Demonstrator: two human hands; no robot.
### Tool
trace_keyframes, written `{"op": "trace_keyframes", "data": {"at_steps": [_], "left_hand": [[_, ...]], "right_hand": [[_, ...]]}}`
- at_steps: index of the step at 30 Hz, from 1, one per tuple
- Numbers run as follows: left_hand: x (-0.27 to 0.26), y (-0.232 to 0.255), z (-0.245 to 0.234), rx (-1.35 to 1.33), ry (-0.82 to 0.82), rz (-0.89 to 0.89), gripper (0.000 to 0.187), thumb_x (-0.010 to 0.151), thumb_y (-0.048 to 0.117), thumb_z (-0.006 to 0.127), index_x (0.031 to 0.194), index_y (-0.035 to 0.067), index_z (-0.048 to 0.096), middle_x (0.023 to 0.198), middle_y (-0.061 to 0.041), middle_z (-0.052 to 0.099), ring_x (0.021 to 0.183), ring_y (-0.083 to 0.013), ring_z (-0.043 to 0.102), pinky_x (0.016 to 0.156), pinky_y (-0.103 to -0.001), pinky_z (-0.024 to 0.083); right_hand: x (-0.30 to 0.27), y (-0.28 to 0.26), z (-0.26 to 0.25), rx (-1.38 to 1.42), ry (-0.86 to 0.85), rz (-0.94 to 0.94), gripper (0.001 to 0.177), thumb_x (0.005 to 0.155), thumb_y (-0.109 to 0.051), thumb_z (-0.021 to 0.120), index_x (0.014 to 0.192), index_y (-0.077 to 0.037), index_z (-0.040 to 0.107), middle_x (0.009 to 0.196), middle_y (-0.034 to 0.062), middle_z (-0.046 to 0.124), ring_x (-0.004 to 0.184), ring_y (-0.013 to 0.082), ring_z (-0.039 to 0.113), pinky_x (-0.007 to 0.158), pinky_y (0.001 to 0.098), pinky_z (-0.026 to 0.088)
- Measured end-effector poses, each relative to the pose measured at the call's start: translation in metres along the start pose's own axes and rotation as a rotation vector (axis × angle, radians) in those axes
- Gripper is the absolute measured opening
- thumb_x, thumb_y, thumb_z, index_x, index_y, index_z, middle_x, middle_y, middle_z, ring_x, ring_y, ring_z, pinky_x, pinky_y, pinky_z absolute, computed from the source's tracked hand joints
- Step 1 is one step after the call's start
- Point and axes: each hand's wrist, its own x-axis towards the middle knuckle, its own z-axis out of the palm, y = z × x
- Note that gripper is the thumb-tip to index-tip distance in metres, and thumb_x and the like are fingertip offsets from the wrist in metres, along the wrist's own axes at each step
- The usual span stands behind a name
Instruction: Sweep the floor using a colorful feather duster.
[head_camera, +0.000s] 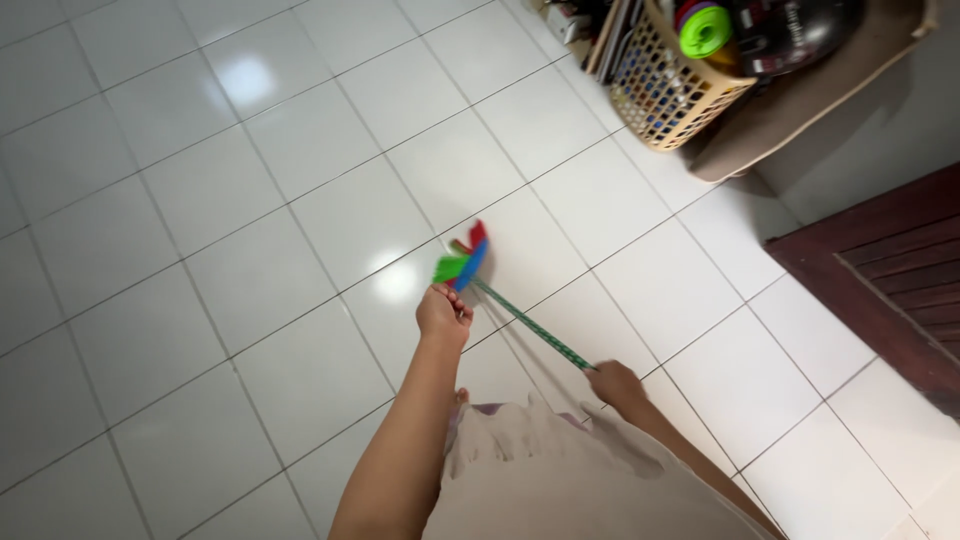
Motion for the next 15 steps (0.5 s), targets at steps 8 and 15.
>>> {"op": "trace_keyframes", "data": {"at_steps": [8, 15], "left_hand": [[-0.028, -0.045, 0.062, 0.081, -0.072, -0.017, 0.023, 0.091, 0.002, 0.036, 0.073, 0.015, 0.044, 0.067, 0.001, 0.044, 0.061, -0.013, 0.039, 0.059, -0.03, 0.036], [-0.038, -0.069, 0.082, 0.145, -0.083, -0.025, 0.024, 0.092, 0.002, 0.035, 0.073, 0.015, 0.044, 0.069, 0.002, 0.045, 0.062, -0.0124, 0.04, 0.061, -0.029, 0.038]], "right_hand": [[-0.003, 0.234, -0.037, 0.113, 0.047, 0.338, 0.04, 0.099, -0.046, 0.062, 0.096, -0.01, 0.08, 0.061, 0.0053, 0.061, 0.051, 0.0169, 0.051, 0.054, 0.0376, 0.045], [-0.069, 0.222, -0.092, 0.056, 0.12, 0.405, 0.045, 0.101, -0.048, 0.058, 0.132, -0.019, 0.073, 0.088, 0.0104, 0.083, 0.08, 0.0227, 0.075, 0.081, 0.0398, 0.06]]}}
